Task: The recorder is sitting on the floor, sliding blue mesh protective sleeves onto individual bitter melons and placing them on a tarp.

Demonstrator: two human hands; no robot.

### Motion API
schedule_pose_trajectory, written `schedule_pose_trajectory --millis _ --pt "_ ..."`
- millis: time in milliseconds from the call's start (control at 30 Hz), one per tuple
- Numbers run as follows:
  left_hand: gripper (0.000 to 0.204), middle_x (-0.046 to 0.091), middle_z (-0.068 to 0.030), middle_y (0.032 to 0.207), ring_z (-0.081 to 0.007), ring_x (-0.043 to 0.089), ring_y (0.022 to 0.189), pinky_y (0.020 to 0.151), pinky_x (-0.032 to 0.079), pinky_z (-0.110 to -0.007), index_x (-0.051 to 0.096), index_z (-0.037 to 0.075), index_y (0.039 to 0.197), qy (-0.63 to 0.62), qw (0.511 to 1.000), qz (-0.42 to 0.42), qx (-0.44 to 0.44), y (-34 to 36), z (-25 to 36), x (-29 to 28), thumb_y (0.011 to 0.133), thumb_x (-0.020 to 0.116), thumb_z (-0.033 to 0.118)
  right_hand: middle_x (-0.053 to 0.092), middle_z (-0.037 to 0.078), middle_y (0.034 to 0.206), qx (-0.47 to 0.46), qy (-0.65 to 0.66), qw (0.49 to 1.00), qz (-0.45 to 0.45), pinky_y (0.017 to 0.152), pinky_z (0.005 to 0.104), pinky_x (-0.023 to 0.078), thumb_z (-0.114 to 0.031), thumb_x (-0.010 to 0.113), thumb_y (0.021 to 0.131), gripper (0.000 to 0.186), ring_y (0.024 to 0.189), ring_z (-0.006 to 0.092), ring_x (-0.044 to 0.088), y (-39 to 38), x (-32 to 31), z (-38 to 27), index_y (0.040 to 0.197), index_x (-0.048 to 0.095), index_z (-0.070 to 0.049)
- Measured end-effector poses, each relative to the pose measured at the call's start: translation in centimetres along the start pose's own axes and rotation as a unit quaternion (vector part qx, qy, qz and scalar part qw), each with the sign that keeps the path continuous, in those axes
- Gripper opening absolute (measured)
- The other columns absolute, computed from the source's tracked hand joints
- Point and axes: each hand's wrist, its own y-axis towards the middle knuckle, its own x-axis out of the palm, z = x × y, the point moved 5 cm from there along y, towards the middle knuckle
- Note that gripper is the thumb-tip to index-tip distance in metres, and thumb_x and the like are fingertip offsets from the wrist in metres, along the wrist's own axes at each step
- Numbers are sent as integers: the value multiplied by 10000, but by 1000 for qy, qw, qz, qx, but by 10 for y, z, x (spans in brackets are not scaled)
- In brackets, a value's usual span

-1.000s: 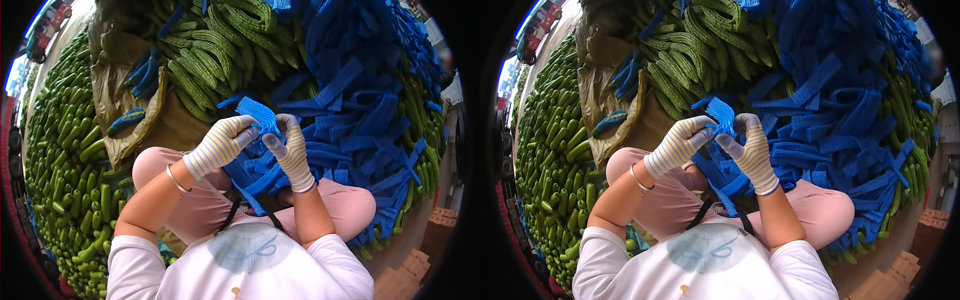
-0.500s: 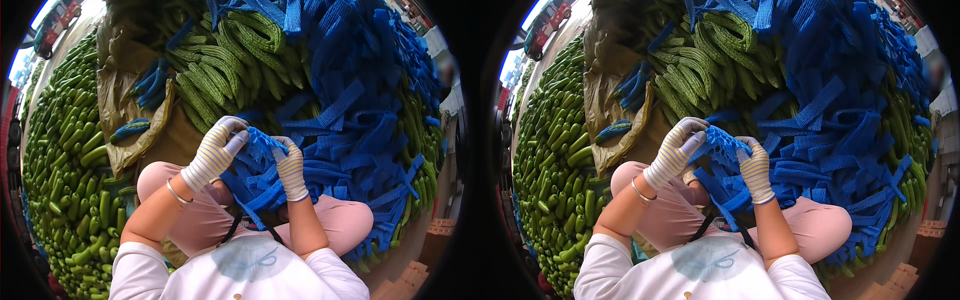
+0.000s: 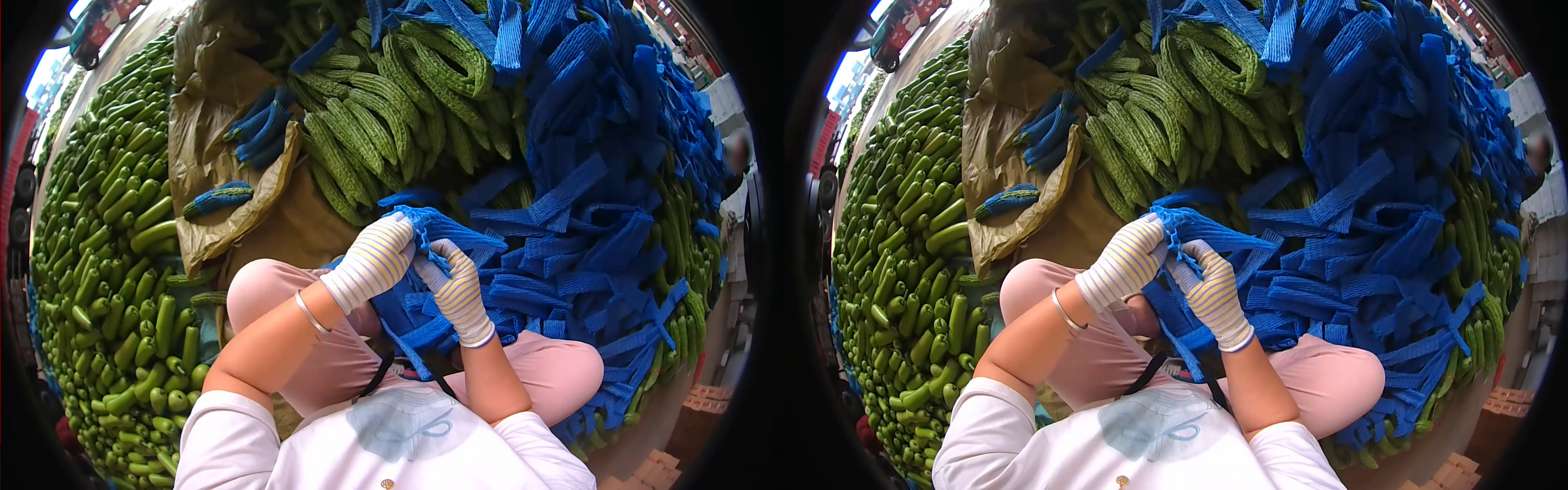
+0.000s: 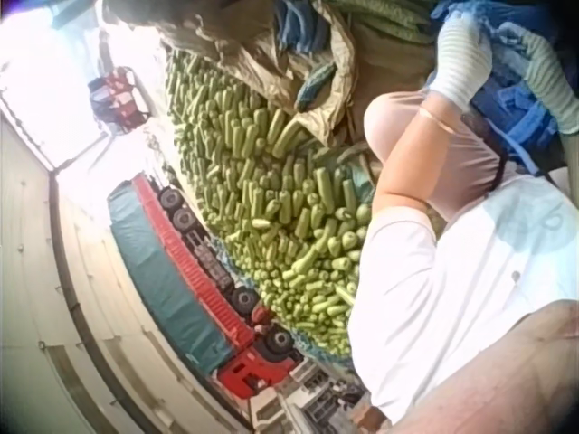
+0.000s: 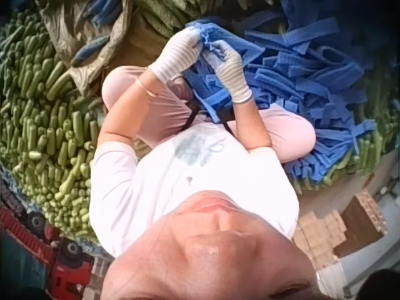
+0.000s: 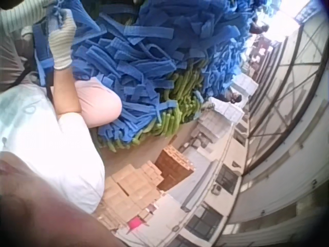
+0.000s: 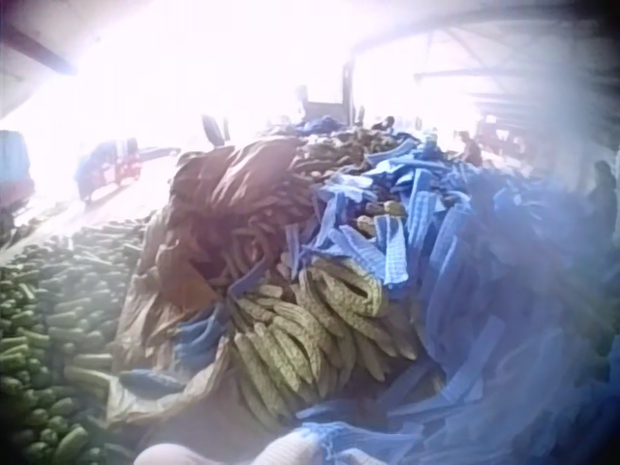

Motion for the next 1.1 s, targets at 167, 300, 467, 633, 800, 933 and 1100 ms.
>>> schedule_pose_trajectory --millis 167,300,467,633,800,933,1100 --pt "283 649 -76 951 -146 606 924 802 478 -264 614 49 1144 -652 715 40 -249 1 -5 -3 880 517 14 627 44 926 -223 -182 957 31 745 218 446 -47 633 867 105 842 83 562 -9 6 -6 968 634 -20" --pt "198 651 -103 927 -192 618 919 812 475 -289 646 75 1063 -546 815 6 -196 4 -6 3 885 559 80 632 25 994 -190 135 970 75 837 222 440 6 619 870 138 913 97 571 -4 -8 -26 1001 635 -36" --pt "192 646 -137 903 -331 613 834 753 507 -399 640 68 978 -75 983 65 154 17 15 -3 802 606 135 656 66 766 -197 -120 970 -76 613 284 486 -48 692 787 133 638 207 617 -20 20 -54 909 639 -44" --pt "337 579 -157 1216 -321 576 1091 973 452 -362 567 -4 1180 -119 986 -59 99 3 -13 -17 861 574 102 666 40 804 -81 0 977 -198 649 216 480 -34 713 769 175 687 78 582 -29 43 -42 927 640 -24" --pt "351 567 -158 1231 -315 560 1110 986 435 -360 554 -4 1196 -132 990 -15 52 0 -32 1 867 570 116 671 54 843 30 136 964 -227 709 232 486 9 681 791 142 761 90 610 -26 53 -44 928 645 -4" --pt "363 558 -158 1243 -311 548 1126 997 422 -358 544 -4 1209 -132 991 9 23 -7 -27 20 872 567 128 679 145 961 -158 55 942 -290 867 382 492 -4 722 662 264 897 265 658 -18 55 -77 922 680 -21" --pt "378 547 -159 1258 -305 532 1145 1010 404 -356 531 -3 1225 -149 988 40 -13 -42 -61 11 878 563 142 672 132 877 -150 -10 916 -373 801 388 483 -97 715 723 184 835 307 644 -5 84 -68 897 687 -43"
